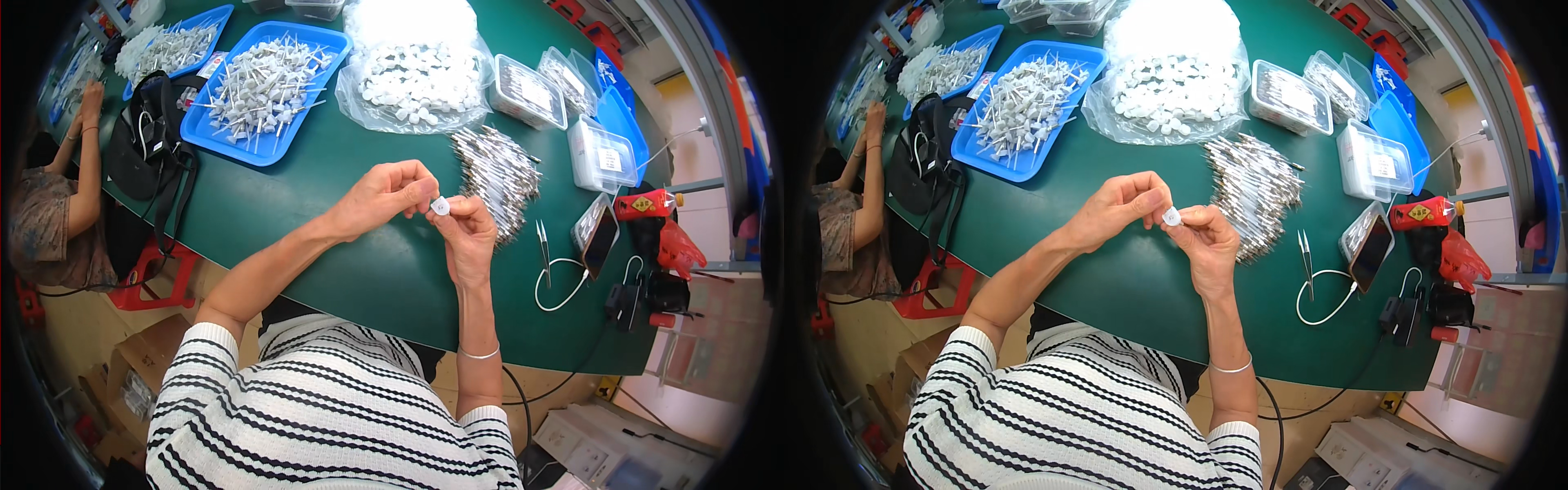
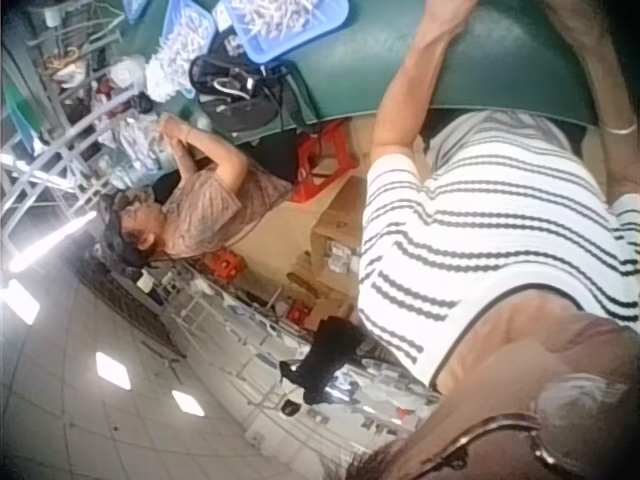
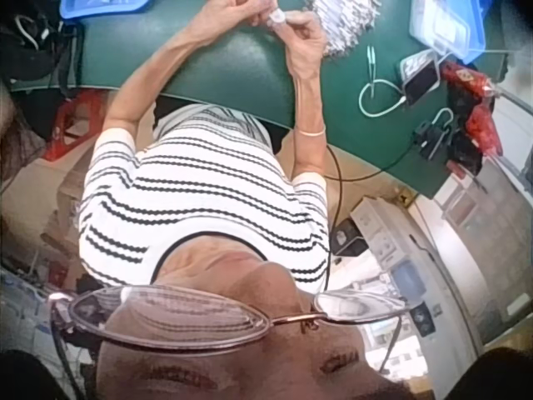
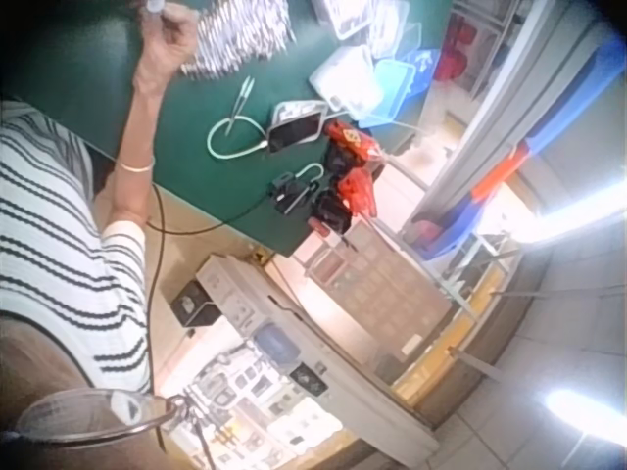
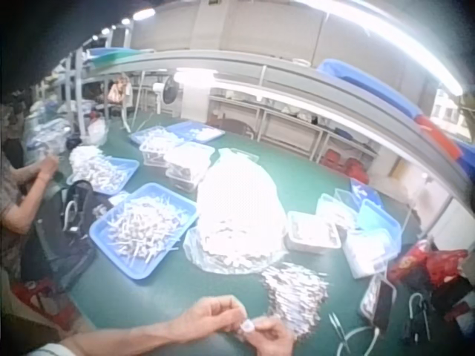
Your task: The person repeatedly picks small white plastic caps and metal rods from trays and bags on a green workbench, then presses the cap onto the rod to assemble them. The assembled units are placed into a blue tray. The process is repetitive and continues throughout the clip.
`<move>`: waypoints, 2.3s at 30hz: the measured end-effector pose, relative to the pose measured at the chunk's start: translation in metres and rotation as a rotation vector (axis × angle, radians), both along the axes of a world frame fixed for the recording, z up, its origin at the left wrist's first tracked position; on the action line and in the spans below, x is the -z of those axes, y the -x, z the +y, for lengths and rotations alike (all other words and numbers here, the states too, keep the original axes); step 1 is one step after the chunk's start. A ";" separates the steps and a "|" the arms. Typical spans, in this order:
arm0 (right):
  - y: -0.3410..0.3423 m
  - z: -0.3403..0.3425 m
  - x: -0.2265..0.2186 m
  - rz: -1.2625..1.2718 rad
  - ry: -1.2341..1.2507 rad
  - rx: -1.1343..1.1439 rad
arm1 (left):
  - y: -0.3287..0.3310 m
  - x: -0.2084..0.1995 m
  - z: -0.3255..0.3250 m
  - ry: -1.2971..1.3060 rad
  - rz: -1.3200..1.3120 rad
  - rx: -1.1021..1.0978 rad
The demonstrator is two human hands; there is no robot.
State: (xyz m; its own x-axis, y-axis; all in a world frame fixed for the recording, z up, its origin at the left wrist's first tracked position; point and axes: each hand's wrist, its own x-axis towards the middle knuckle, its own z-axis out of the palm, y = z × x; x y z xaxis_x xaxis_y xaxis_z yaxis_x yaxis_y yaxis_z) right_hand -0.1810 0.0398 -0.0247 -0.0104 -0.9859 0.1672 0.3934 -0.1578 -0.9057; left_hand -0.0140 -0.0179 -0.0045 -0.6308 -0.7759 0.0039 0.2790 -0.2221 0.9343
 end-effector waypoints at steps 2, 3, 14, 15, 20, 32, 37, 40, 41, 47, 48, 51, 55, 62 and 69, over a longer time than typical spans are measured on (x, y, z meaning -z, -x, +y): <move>0.003 0.000 0.001 0.036 0.014 -0.009 | 0.000 -0.003 0.002 -0.034 -0.036 0.042; 0.003 0.000 0.002 0.028 0.024 -0.014 | 0.001 -0.005 0.002 -0.049 -0.056 0.066; 0.074 0.014 -0.023 0.647 0.037 0.552 | -0.080 -0.022 -0.055 0.572 -0.319 -0.817; 0.074 0.021 -0.023 0.804 0.071 0.519 | -0.096 -0.026 -0.064 0.795 -0.486 -0.992; 0.051 0.030 -0.010 1.283 0.234 0.417 | -0.154 -0.035 -0.080 1.061 -1.337 -1.013; 0.025 0.010 -0.006 1.521 0.268 0.259 | -0.024 0.010 -0.077 1.268 -0.759 -0.587; 0.023 0.008 -0.035 1.182 0.298 0.452 | -0.004 0.026 -0.104 1.296 -1.015 -0.532; 0.024 0.003 -0.042 0.666 0.102 0.400 | 0.003 0.034 -0.110 1.254 -1.079 -0.552; 0.022 0.001 -0.043 0.469 0.052 0.336 | 0.002 0.035 -0.110 1.216 -1.049 -0.554; 0.028 -0.003 -0.032 -0.206 -0.171 0.042 | 0.000 0.021 -0.081 0.808 -0.763 -0.512; 0.025 -0.002 -0.036 -0.245 -0.180 0.049 | 0.000 0.015 -0.070 0.582 -0.690 -0.464; 0.021 -0.001 -0.025 -0.296 -0.132 0.051 | 0.001 0.017 -0.041 0.044 -0.149 -0.237; 0.006 -0.002 -0.012 -0.405 -0.140 0.010 | 0.013 0.013 -0.013 -0.188 0.017 -0.132; 0.004 -0.004 -0.001 -0.514 -0.193 0.016 | 0.019 0.009 0.005 0.068 -0.129 -0.145; -0.005 -0.001 -0.007 -0.372 -0.171 0.078 | 0.011 0.024 -0.008 0.047 -0.066 -0.134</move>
